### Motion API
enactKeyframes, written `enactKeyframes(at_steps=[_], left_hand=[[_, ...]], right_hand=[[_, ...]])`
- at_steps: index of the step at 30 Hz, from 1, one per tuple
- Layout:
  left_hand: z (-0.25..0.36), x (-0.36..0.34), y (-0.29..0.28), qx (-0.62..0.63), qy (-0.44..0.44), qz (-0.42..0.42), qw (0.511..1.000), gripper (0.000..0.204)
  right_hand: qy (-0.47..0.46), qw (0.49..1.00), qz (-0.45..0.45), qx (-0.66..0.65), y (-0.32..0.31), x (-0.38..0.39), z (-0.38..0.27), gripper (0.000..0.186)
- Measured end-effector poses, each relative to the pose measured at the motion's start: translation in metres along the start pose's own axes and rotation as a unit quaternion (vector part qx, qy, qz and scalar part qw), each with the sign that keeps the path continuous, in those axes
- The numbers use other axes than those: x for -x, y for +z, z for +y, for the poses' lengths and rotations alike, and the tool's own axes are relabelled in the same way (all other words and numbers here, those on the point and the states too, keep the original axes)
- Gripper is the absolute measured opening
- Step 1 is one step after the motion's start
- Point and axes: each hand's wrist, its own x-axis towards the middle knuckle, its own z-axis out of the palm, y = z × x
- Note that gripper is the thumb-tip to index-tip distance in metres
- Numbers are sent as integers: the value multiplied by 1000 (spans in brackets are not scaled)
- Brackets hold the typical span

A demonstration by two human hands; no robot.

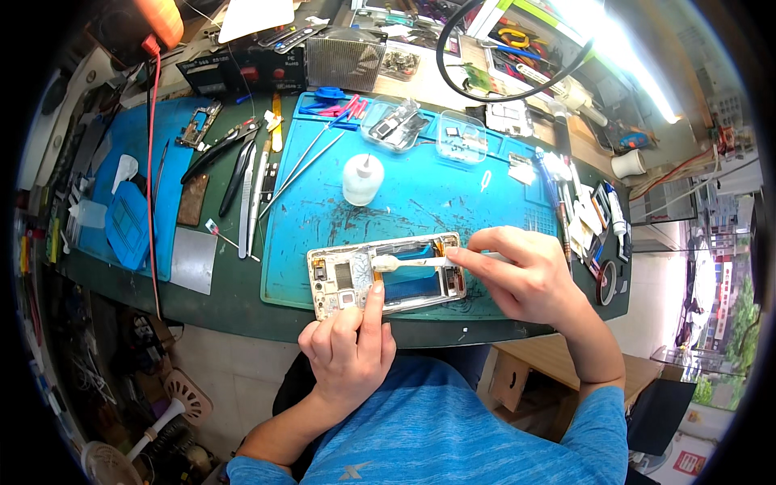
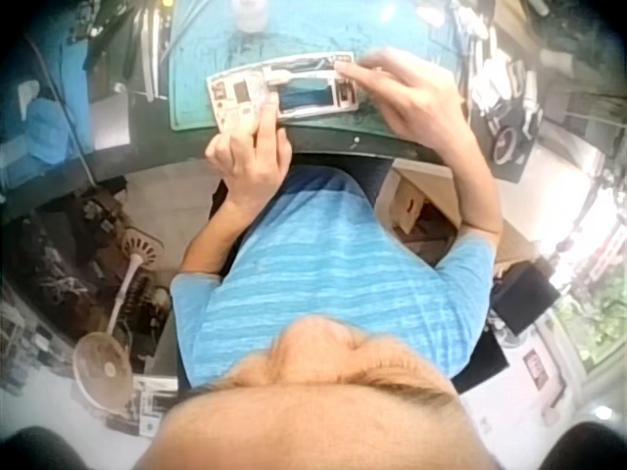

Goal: The person disassembles a smartphone, removes the battery, and cleans the internal components using a toothbrush and liquid. They then reassemble the phone and place the back cover on it.

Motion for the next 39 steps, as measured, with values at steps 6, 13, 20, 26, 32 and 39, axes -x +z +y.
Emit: enactKeyframes(at_steps=[6, 13, 20, 26, 32, 39], left_hand=[[-1, 2, 1, 6, 1, 5, 1000, 51], [1, 3, 1, -6, -2, 2, 1000, 53], [1, 2, 1, -9, -7, 7, 1000, 54], [2, 3, 1, -7, -8, 5, 1000, 54], [2, 2, 1, -8, -7, 2, 1000, 55], [4, -1, -3, 23, -34, -5, 999, 58]], right_hand=[[-3, 1000, -10, -1, -1, 4, -1, 54], [6, 999, 20, -25, -6, 11, 0, 54], [-3, 999, 17, 29, -6, 9, -1, 49], [-17, 998, 23, 63, -5, 9, 0, 52], [-27, 997, 24, 73, -5, 8, 3, 52], [-6, 997, 60, 50, -13, 11, 8, 45]])
